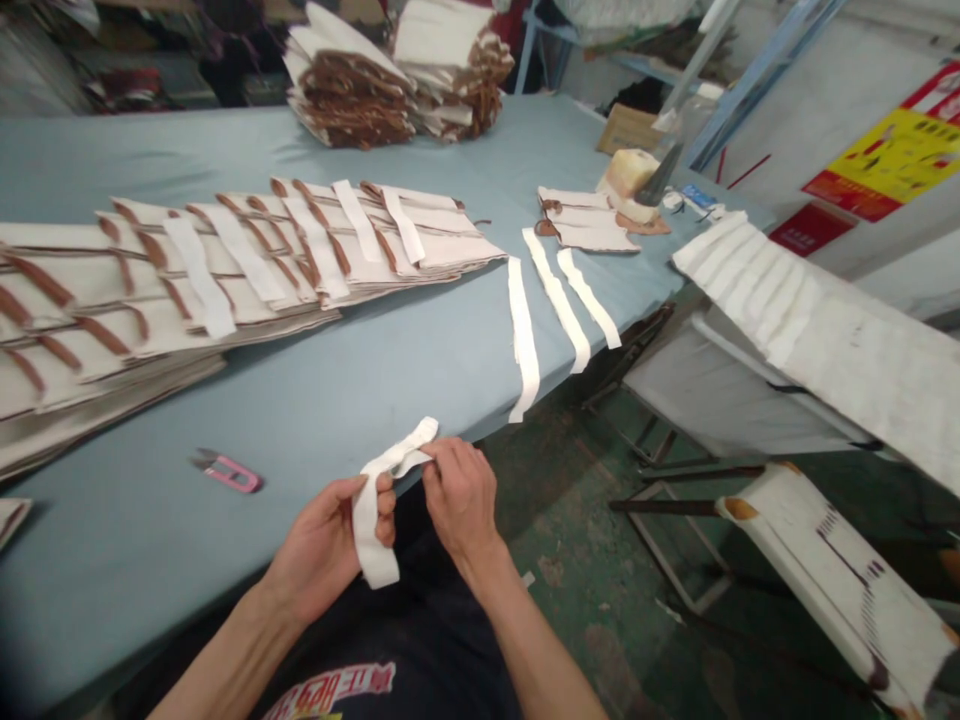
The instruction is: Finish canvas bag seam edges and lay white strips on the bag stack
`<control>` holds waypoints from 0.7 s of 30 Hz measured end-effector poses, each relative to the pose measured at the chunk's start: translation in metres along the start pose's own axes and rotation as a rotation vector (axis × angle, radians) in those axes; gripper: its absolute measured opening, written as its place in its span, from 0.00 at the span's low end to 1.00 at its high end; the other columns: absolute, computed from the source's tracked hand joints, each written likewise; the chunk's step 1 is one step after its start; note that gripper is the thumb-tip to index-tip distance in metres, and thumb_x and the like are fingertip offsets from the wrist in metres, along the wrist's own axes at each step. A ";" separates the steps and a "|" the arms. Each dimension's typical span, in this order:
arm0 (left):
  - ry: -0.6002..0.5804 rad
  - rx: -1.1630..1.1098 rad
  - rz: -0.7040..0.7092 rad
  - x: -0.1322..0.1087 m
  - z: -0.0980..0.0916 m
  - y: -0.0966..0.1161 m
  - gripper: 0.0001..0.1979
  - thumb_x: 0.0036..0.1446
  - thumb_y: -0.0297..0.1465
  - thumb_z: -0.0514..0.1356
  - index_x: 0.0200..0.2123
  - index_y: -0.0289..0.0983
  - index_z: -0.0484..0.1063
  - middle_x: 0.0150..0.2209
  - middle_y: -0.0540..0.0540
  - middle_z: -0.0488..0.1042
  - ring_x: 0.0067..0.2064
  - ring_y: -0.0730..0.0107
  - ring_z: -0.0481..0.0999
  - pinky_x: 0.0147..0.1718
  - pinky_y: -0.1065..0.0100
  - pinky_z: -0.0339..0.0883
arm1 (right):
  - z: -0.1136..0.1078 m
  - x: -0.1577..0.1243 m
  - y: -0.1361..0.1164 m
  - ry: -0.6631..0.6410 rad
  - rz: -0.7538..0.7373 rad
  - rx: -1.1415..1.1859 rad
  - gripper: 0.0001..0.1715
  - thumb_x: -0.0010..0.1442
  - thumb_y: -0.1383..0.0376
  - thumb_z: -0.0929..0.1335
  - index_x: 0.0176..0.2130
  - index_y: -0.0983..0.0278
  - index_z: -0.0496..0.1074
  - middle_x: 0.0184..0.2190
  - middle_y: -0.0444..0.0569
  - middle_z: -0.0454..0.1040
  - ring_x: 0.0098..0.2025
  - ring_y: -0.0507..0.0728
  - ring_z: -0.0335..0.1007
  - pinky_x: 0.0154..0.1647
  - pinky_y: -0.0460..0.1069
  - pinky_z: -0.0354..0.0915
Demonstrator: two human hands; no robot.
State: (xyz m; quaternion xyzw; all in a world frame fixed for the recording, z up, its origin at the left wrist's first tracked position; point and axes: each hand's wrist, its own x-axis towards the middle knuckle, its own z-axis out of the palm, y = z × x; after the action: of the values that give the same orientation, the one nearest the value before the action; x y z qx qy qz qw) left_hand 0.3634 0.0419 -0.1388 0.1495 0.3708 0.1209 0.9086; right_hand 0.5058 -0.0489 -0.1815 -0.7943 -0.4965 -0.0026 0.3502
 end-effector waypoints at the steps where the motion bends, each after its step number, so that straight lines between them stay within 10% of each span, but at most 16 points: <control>1: -0.004 -0.014 -0.008 -0.002 0.001 0.001 0.07 0.59 0.31 0.62 0.32 0.31 0.76 0.25 0.46 0.75 0.22 0.71 0.74 0.26 0.70 0.73 | -0.004 0.003 0.000 -0.006 0.006 0.012 0.16 0.70 0.70 0.61 0.42 0.61 0.77 0.38 0.50 0.82 0.41 0.58 0.76 0.46 0.51 0.67; 11: -0.128 -0.185 0.070 -0.042 0.008 0.020 0.08 0.57 0.28 0.62 0.26 0.36 0.70 0.19 0.55 0.62 0.17 0.77 0.63 0.19 0.73 0.66 | -0.039 0.021 -0.015 0.034 0.012 0.095 0.19 0.70 0.67 0.60 0.44 0.62 0.79 0.38 0.51 0.84 0.39 0.57 0.81 0.43 0.48 0.71; 21: -0.140 0.083 0.225 -0.112 -0.031 0.037 0.14 0.56 0.38 0.70 0.21 0.40 0.77 0.10 0.53 0.63 0.12 0.74 0.65 0.19 0.69 0.64 | -0.064 0.045 -0.032 0.115 -0.028 0.114 0.16 0.70 0.63 0.62 0.42 0.62 0.79 0.28 0.46 0.81 0.27 0.54 0.76 0.32 0.46 0.68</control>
State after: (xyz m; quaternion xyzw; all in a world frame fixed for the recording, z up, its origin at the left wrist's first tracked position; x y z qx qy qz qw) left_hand 0.2597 0.0444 -0.0752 0.2356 0.2919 0.1960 0.9060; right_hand 0.5251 -0.0412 -0.0995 -0.7647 -0.4858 -0.0247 0.4227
